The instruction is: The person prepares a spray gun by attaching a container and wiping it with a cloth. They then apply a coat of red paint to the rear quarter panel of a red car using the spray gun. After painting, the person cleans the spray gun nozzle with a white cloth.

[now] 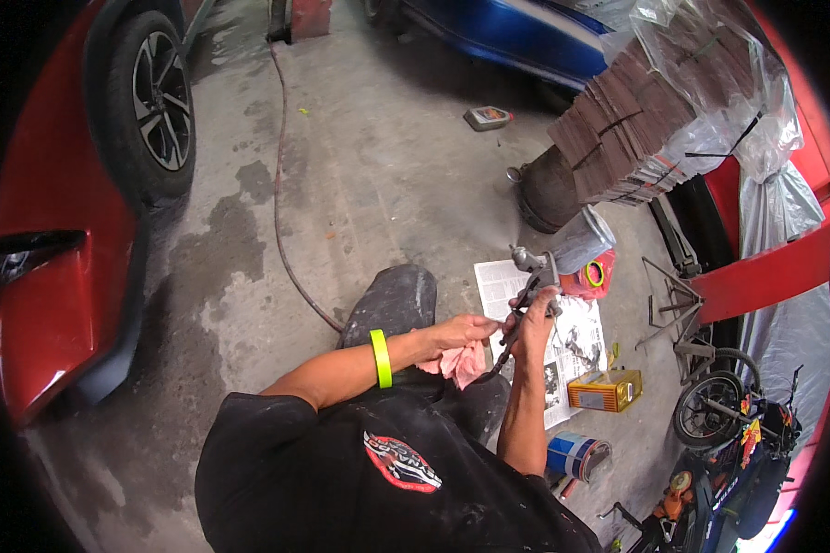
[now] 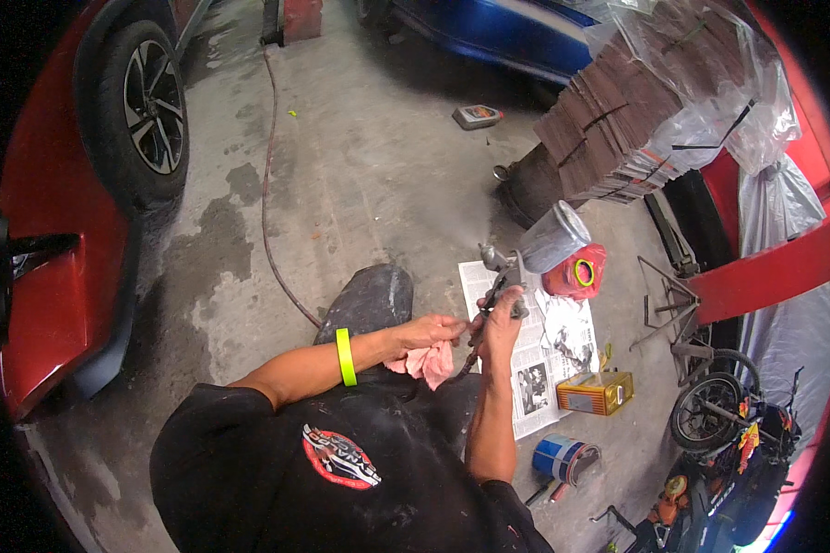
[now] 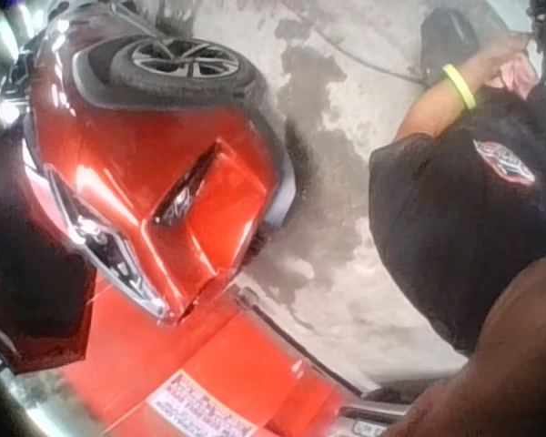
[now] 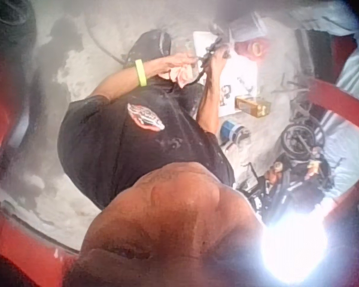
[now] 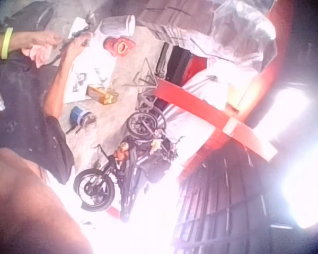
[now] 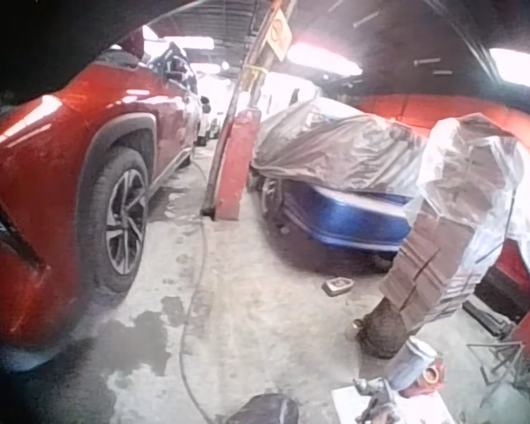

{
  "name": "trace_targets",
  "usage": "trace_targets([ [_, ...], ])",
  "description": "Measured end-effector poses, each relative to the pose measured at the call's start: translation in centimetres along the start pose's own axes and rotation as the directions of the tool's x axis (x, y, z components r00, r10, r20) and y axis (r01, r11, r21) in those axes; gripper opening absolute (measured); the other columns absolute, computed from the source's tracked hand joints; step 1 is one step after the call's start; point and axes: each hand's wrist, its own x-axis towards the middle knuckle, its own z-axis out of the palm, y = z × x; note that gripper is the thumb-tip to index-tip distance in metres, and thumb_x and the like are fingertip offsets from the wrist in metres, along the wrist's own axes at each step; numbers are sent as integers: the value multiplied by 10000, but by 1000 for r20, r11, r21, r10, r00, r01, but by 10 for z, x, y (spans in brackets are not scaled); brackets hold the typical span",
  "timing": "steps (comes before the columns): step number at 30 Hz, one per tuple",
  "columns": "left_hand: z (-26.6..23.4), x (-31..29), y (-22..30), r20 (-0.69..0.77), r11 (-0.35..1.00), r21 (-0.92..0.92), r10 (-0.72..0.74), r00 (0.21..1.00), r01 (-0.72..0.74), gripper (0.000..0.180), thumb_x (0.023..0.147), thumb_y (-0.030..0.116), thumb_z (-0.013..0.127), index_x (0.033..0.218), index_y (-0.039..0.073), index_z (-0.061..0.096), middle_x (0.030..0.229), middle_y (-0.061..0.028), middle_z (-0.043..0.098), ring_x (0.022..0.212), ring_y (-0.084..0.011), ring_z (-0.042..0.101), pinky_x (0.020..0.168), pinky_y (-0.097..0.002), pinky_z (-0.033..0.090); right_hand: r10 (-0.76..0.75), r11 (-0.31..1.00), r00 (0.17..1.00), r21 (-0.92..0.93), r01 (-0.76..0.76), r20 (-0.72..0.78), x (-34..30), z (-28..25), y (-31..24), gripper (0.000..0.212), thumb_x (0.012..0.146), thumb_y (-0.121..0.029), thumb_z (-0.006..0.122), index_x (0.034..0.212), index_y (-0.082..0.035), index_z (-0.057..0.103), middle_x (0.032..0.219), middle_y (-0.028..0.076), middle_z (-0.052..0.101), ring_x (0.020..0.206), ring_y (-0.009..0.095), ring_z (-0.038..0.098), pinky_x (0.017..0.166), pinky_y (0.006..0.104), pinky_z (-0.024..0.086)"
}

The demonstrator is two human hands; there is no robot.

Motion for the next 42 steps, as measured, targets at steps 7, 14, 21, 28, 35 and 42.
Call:
trace_targets([
  [7, 5, 4, -29, 212, 968, -233, -41, 976, 91, 289, 1009, 320, 586, 1094, 50, 644, 912, 15, 660, 790, -61, 613, 714, -250, 508, -42, 999, 999, 8, 42, -5, -8, 2, 5, 704, 858, -763, 485, 850, -61, 527, 665, 48, 566, 392, 126, 476, 332, 280, 378],
  [14, 12, -19, -23, 230, 906, -381, -102, 968, 186, 233, 997, 288, 602, 1014, 56, 611, 845, -17, 658, 693, -108, 630, 631, -271, 528, -69, 997, 998, 35, 69, 0, -19, 5, 5, 684, 887, -733, 476, 994, -59, 527, 790, 72, 644, 403, 100, 473, 331, 249, 350],
  [21, 15, -12, -30, 119, 969, -244, -9, 993, 38, 301, 969, 240, 645, 1160, 18, 580, 944, -52, 678, 790, -135, 672, 667, -283, 561, -90, 996, 996, -9, 90, -14, -20, -3, 12, 654, 918, -694, 458, 1014, -53, 546, 837, 85, 658, 404, 112, 485, 328, 259, 380],
  [28, 17, -12, -33, 106, 961, -277, 15, 994, 15, 310, 919, 110, 692, 1184, -10, 585, 1048, -47, 674, 919, -124, 656, 837, -264, 515, -80, 996, 996, -42, 82, 28, -29, -4, 8, 666, 898, -710, 476, 973, -52, 547, 775, 74, 624, 404, 113, 482, 322, 265, 378],
  [35, 13, -13, -39, 132, 965, -258, -1, 991, 35, 218, 962, 128, 638, 1139, 7, 597, 1014, -41, 678, 896, -117, 661, 790, -261, 531, -58, 998, 998, -12, 57, -34, -28, -1, 19, 705, 860, -736, 523, 858, -31, 547, 635, 40, 543, 377, 115, 461, 316, 278, 342],
  [42, -4, 2, -66, 265, 937, -327, -34, 964, 123, 256, 1031, 266, 541, 1072, 20, 604, 872, -36, 675, 725, -110, 657, 651, -257, 545, -74, 997, 997, -31, 73, -34, -25, -4, 20, 634, 910, -702, 476, 881, -69, 515, 693, 46, 577, 377, 120, 463, 322, 268, 372],
])
